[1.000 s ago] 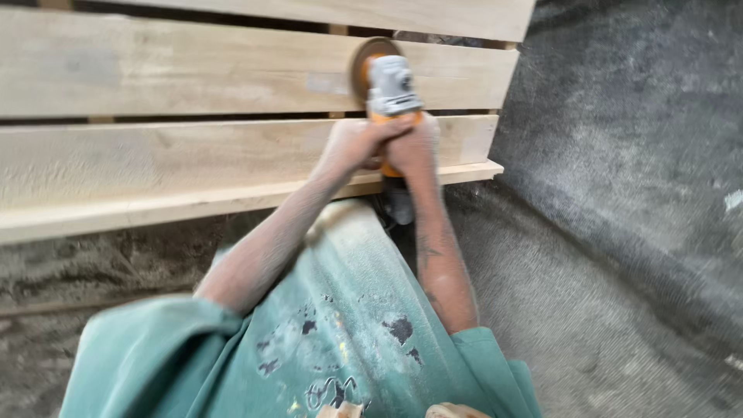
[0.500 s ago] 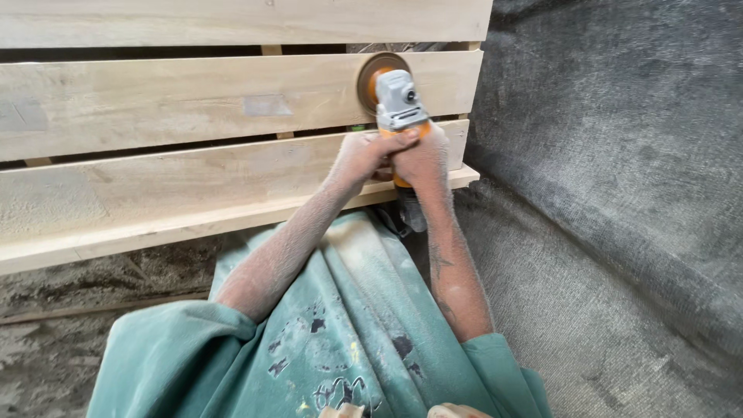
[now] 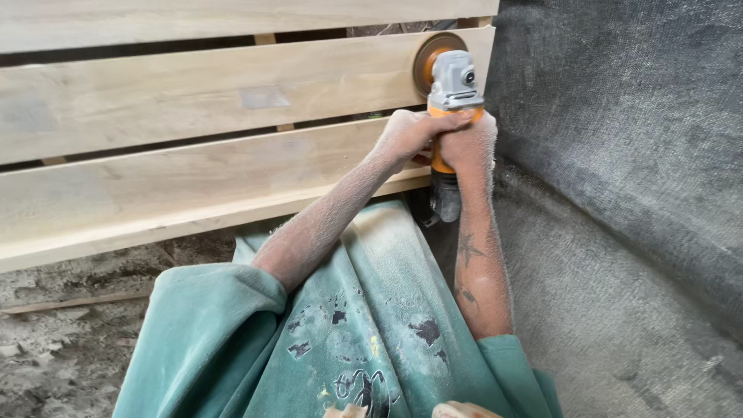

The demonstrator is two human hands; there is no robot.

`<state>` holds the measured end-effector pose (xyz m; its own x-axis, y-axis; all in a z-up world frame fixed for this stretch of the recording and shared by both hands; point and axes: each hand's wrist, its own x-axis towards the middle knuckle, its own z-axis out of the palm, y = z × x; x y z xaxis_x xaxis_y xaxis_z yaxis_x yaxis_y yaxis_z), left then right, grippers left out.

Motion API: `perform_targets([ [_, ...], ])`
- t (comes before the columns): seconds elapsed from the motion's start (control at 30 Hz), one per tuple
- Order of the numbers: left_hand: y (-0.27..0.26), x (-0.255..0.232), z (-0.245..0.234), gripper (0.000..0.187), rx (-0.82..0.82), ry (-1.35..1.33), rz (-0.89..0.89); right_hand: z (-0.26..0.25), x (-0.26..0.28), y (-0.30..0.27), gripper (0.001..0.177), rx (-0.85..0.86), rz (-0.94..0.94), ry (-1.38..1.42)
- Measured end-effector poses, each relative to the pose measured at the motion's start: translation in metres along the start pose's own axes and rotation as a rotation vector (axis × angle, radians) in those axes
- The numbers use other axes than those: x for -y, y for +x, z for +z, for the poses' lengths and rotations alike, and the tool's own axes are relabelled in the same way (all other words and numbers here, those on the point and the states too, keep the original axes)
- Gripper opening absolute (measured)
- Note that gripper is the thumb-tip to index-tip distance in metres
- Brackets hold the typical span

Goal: The person uses an angle grinder with a sanding disc to smooth the surface of a wooden pallet. They move the tool back and forth across the slats, generating visible wood dust.

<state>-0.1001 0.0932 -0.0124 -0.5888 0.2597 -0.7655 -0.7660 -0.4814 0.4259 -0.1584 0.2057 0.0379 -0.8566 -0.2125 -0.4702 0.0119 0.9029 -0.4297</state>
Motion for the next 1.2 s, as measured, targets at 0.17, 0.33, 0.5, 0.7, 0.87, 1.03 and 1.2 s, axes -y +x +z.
perform_targets([
  [0.17,-0.043,0.012,-0.059,0.087,0.027,-0.058,0.017,0.044,0.051,-0.028,0.02,0.042,0.085,0.02],
  [0.33,-0.083,0.018,-0.109,0.082,0.01,-0.123,0.036,0.076,0.105,-0.05,0.021,0.074,0.093,0.067],
  [0.5,-0.123,0.026,-0.157,0.069,0.012,-0.196,0.028,0.107,0.152,-0.077,0.029,0.077,0.032,0.006],
  [0.7,-0.177,0.06,-0.217,0.048,-0.085,-0.403,0.132,0.155,0.203,-0.106,0.047,0.09,-0.103,-0.034],
  [0.87,-0.184,0.079,-0.226,0.049,-0.16,-0.443,0.156,0.164,0.219,-0.113,0.045,0.18,0.006,0.022],
  [1.03,-0.162,0.063,-0.199,0.057,-0.129,-0.341,0.135,0.135,0.211,-0.102,0.042,0.201,-0.054,-0.013],
  [1.2,-0.143,0.066,-0.163,0.064,-0.091,-0.288,0.111,0.117,0.173,-0.094,0.037,0.203,0.017,0.008],
])
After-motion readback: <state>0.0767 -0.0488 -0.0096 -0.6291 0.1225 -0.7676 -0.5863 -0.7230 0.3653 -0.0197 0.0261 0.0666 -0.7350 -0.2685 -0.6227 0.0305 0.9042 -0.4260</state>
